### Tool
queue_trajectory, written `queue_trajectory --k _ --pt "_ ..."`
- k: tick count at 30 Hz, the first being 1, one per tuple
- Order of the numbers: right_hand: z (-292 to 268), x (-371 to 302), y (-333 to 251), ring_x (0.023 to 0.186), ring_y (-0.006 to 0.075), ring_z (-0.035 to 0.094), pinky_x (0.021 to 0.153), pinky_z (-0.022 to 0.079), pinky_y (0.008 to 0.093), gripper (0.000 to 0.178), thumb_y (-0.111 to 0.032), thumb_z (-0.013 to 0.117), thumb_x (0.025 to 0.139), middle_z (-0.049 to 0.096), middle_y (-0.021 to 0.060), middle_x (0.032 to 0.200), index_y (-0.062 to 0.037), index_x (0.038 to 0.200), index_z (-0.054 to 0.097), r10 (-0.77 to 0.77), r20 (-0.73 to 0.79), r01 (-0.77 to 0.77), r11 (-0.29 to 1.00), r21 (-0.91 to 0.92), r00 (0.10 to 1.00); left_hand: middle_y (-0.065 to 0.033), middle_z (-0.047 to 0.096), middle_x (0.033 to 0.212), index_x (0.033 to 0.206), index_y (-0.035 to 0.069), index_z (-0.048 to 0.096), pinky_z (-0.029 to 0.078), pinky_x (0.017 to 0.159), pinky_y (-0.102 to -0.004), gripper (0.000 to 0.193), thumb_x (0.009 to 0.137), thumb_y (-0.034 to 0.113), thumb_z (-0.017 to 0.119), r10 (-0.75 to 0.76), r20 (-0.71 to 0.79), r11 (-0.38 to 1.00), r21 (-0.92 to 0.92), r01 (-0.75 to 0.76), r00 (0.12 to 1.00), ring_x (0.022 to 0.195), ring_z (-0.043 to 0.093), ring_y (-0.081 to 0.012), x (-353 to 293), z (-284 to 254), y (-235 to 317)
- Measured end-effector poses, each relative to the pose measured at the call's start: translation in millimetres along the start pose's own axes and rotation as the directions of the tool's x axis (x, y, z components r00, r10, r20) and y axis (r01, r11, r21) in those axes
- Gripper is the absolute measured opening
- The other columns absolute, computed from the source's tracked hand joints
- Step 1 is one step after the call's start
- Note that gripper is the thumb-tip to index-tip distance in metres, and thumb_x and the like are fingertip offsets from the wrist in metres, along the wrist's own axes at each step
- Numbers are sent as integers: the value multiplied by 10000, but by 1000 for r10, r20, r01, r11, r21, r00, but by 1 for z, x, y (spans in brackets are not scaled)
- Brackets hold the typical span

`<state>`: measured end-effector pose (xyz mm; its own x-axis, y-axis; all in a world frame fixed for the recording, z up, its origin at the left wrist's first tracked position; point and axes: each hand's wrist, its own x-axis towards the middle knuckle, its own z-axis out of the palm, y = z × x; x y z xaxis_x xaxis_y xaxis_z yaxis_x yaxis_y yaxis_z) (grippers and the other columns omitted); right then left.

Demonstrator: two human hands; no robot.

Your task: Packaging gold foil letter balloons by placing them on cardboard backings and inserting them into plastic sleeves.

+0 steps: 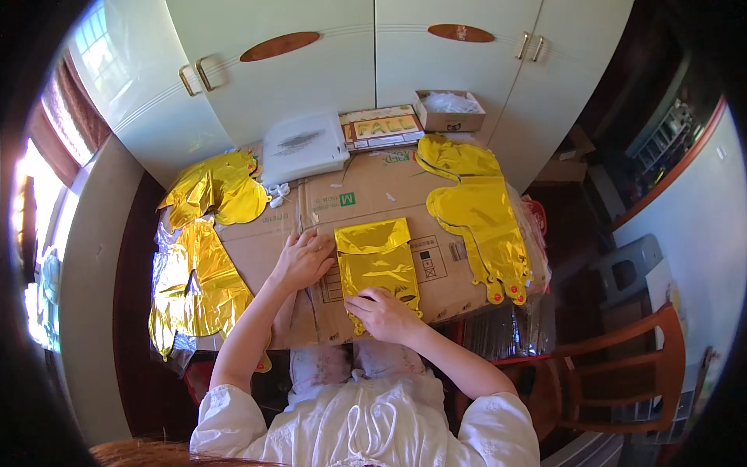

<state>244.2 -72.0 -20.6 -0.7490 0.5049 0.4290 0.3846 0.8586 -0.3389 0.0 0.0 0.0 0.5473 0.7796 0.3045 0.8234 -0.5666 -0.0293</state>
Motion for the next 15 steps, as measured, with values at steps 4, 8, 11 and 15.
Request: queue_trajectory --k 4,8,11,15 --pt "1 -2 -3 1078 220 546 948 457 362 371 -76 610 761 624 42 1192 -31 1125 669 12 -11 -12 1000 4 1000 -13 580 1090 1151 137 616 410 879 -405 358 840 314 611 -47 -27 999 -9 47 999 1092 525 -216 1 2 -3" --pt "0 -2 -5 1081 218 546 950 456 361 371 -77 607 764 624 40 1196 -31 1127 668 16 -4 -16 1000 3 1000 -29 571 1104 1144 139 606 401 880 -437 331 844 281 593 -82 -11 996 -40 81 997 1070 522 -254 4 4 -4" --pt "1 -3 -3 1084 219 546 953 454 361 369 -79 606 767 622 41 1202 -28 1128 668 15 -8 -15 1000 -6 1000 -36 569 1092 1138 138 607 401 882 -436 333 837 279 591 -80 -34 996 -33 79 996 1053 526 -253 7 5 -6" --pt "0 -2 -3 1082 222 547 954 454 364 369 -81 607 767 627 43 1197 -28 1127 669 11 -1 -11 1000 -12 1000 -29 574 1083 1134 139 613 405 881 -429 336 835 292 598 -79 -59 997 -10 79 995 1058 528 -242 6 7 -8"
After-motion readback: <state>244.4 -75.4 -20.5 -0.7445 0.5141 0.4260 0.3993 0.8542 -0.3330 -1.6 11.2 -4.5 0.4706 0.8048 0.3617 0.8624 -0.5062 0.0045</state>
